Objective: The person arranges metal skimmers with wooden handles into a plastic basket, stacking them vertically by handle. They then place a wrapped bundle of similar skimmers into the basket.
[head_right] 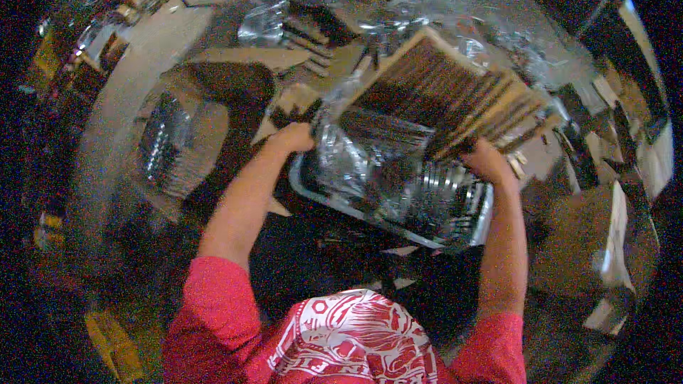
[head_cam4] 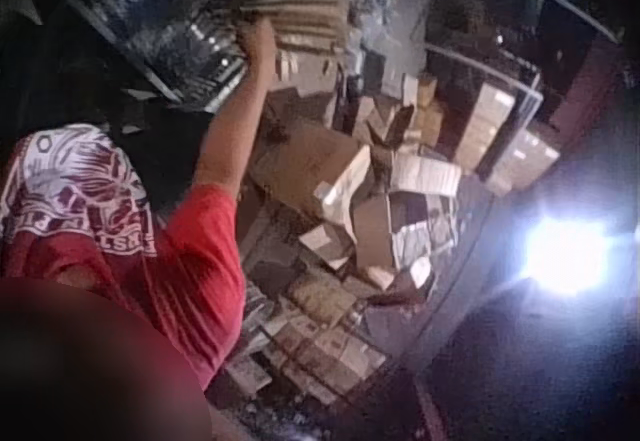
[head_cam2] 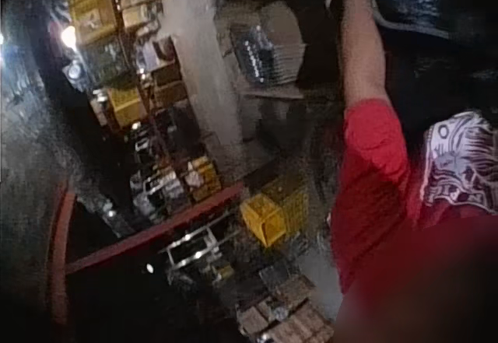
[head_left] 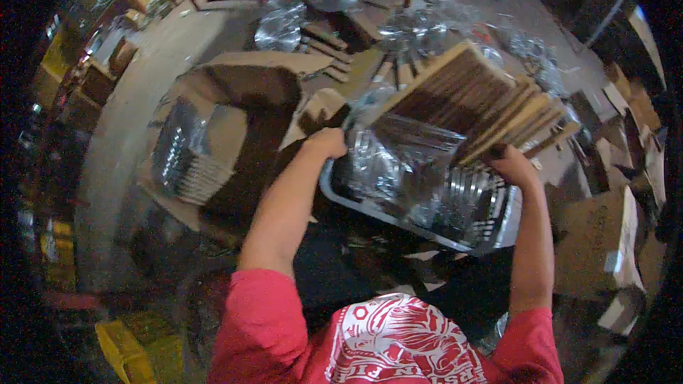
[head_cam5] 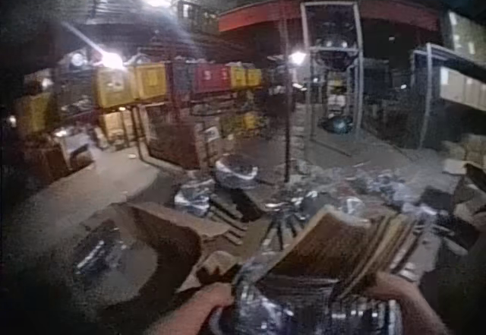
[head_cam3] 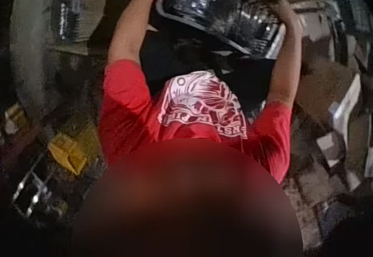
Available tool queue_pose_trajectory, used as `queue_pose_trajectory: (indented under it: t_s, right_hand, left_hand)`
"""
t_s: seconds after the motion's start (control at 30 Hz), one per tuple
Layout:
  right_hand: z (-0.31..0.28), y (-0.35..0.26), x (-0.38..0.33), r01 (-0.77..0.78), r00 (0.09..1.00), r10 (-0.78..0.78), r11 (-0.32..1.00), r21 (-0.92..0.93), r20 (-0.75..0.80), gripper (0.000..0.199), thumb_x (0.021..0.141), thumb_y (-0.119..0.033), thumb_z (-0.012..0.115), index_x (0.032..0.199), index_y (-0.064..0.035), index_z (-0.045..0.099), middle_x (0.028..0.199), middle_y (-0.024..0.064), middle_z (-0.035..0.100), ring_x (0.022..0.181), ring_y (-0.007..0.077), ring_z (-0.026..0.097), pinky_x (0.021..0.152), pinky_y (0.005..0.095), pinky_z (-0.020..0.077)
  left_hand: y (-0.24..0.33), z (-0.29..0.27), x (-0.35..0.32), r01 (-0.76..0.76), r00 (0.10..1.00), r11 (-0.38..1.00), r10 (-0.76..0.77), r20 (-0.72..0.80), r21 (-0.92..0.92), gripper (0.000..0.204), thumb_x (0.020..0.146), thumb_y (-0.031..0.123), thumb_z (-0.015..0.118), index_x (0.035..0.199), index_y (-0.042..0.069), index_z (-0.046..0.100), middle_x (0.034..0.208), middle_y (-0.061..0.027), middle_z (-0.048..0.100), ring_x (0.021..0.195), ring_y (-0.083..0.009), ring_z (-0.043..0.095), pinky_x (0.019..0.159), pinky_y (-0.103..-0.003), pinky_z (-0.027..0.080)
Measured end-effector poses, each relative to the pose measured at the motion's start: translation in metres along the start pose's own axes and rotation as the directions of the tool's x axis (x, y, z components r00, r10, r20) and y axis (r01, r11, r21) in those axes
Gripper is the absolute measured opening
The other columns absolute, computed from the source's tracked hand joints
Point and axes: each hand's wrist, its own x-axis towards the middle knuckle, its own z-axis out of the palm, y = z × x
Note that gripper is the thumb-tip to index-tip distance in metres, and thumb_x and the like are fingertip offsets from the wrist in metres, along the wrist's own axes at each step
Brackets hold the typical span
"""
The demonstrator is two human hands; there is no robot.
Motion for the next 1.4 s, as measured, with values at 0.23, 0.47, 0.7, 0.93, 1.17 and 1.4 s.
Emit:
queue_pose_trajectory:
  t_s: [0.23,0.47,0.7,0.93,1.17,1.4]
  right_hand:
    - [-0.025,-0.171,-0.174,0.611,0.780,-0.618,0.717,-0.337,0.100,0.034,0.085,-0.037,0.074,0.090,-0.0033,0.068,0.086,0.0184,0.069,0.087,0.0396,0.068,0.082,0.0488,0.0538]
    - [-0.062,-0.251,-0.331,0.938,0.222,-0.965,0.172,-0.302,0.141,0.045,0.088,-0.032,0.067,0.121,-0.0011,0.064,0.100,0.0145,0.069,0.096,0.0330,0.067,0.093,0.0462,0.0515]
    - [-0.065,-0.269,-0.344,0.919,0.246,-0.957,0.179,-0.351,0.154,0.041,0.088,-0.029,0.064,0.119,-0.0015,0.066,0.100,0.0144,0.070,0.098,0.0326,0.066,0.098,0.0483,0.0488]
    - [-0.059,-0.290,-0.344,0.901,0.266,-0.944,0.172,-0.397,0.194,0.038,0.089,-0.026,0.061,0.117,-0.0019,0.068,0.100,0.0143,0.070,0.099,0.0323,0.065,0.103,0.0504,0.0461]
    - [-0.086,-0.274,-0.354,0.899,0.340,-0.909,0.241,-0.365,0.239,0.039,0.090,-0.023,0.058,0.121,-0.0019,0.067,0.101,0.0127,0.070,0.098,0.0318,0.064,0.102,0.0496,0.0455]
    - [-0.053,-0.281,-0.346,0.949,0.282,-0.930,0.235,-0.210,0.235,0.041,0.093,-0.027,0.057,0.129,-0.0084,0.064,0.100,0.0159,0.070,0.096,0.0355,0.066,0.098,0.0565,0.0451]
  left_hand:
    - [-0.001,0.003,0.006,0.070,0.997,0.998,-0.070,-0.025,0.000,0.045,0.083,0.015,0.062,0.123,-0.003,0.067,0.128,-0.0286,0.066,0.120,-0.0421,0.065,0.102,-0.049,0.052]
    - [0.023,-0.001,-0.001,0.187,0.982,0.979,-0.188,0.003,0.081,0.042,0.083,0.012,0.060,0.122,-0.003,0.069,0.131,-0.0281,0.064,0.120,-0.0422,0.065,0.102,-0.048,0.052]
    - [0.018,0.007,0.006,0.128,0.992,0.988,-0.126,-0.030,0.087,0.043,0.086,0.015,0.059,0.125,-0.003,0.065,0.134,-0.0292,0.062,0.122,-0.0435,0.063,0.103,-0.048,0.051]
    - [0.015,0.002,0.007,0.141,0.990,0.990,-0.141,-0.017,0.022,0.045,0.086,0.015,0.059,0.127,-0.002,0.065,0.135,-0.0281,0.061,0.123,-0.0428,0.062,0.103,-0.049,0.051]
    - [0.009,0.004,0.014,0.105,0.991,0.994,-0.107,-0.075,-0.029,0.042,0.081,0.013,0.061,0.120,-0.002,0.070,0.127,-0.0268,0.067,0.119,-0.0403,0.066,0.100,-0.049,0.053]
    - [0.016,0.002,0.024,0.123,0.989,0.991,-0.119,-0.088,0.044,0.044,0.083,0.016,0.062,0.123,0.000,0.067,0.131,-0.0281,0.064,0.120,-0.0424,0.064,0.102,-0.049,0.051]
